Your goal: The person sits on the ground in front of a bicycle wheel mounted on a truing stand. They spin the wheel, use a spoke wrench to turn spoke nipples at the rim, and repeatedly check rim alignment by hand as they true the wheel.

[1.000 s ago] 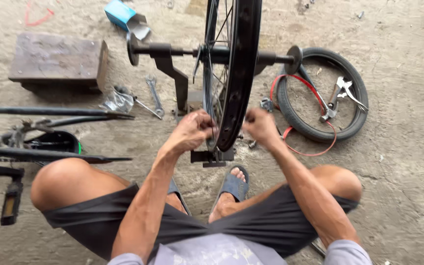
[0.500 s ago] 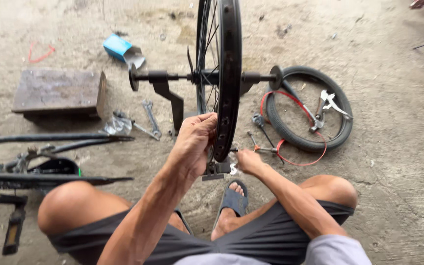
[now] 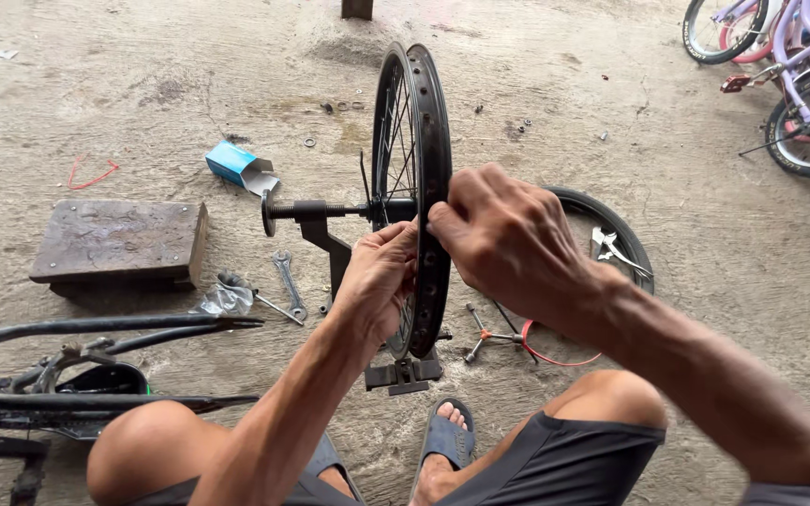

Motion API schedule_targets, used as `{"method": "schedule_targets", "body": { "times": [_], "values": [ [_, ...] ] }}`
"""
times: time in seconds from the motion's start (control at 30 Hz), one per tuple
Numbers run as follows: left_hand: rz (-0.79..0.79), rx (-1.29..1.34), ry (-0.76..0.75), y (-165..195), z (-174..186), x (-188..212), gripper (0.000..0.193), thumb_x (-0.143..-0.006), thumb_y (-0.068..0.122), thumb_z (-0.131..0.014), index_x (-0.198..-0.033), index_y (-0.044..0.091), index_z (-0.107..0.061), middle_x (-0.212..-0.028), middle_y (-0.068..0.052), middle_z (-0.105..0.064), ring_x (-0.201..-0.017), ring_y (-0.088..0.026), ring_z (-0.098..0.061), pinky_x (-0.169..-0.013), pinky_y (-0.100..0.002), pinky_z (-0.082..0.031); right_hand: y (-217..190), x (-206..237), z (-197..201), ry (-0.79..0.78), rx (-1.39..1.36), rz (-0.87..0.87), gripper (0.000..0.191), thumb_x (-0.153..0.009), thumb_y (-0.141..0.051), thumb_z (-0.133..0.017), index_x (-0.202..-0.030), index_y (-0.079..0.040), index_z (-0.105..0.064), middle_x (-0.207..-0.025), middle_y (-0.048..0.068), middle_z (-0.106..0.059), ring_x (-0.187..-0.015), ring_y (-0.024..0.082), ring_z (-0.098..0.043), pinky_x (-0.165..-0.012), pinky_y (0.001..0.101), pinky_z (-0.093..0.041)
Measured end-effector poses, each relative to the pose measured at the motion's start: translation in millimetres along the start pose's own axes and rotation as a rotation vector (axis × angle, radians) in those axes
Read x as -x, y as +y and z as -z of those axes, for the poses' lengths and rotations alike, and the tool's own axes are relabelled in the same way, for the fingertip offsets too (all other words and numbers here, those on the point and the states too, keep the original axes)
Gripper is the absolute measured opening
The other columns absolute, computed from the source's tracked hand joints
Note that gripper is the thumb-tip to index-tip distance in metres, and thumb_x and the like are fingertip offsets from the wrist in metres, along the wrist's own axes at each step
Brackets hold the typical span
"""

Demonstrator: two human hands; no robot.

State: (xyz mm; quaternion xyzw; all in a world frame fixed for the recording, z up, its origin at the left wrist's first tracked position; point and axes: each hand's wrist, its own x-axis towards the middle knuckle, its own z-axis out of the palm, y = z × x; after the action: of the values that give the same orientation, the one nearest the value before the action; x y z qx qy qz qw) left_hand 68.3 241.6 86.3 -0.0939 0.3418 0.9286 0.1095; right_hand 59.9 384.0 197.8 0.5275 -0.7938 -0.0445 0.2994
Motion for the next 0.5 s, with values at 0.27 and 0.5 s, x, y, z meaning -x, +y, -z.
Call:
{"method": "schedule_targets", "body": {
  "times": [0.27, 0.5],
  "values": [
    [-0.055, -0.024, -0.092, -14.0, 22.1, -14.4, 0.021, -0.099, 0.027, -0.072, -0.086, 0.011, -0.069, -0.065, 0.005, -0.065, -0.050, -0.002, -0.056, -0.041, -0.018, -0.043, 2.0, -4.6, -4.6, -0.218, -0.103, -0.076, 0.009, -0.086, 0.003, -0.067, -0.080, 0.003, -0.061, -0.073, 0.010, -0.054, -0.055, 0.015, -0.051, -0.040, 0.0328, -0.044],
    [0.008, -0.019, -0.075, -17.4, 31.2, -13.8, 0.016, -0.096, 0.024, -0.070, -0.089, 0.009, -0.072, -0.071, 0.003, -0.070, -0.057, -0.003, -0.063, -0.048, -0.020, -0.051, 1.0, -3.3, -8.4, -0.269, -0.128, -0.114, 0.011, -0.089, -0.001, -0.069, -0.085, 0.004, -0.060, -0.074, 0.010, -0.055, -0.050, 0.014, -0.050, -0.036, 0.0280, -0.042]
  ]
}}
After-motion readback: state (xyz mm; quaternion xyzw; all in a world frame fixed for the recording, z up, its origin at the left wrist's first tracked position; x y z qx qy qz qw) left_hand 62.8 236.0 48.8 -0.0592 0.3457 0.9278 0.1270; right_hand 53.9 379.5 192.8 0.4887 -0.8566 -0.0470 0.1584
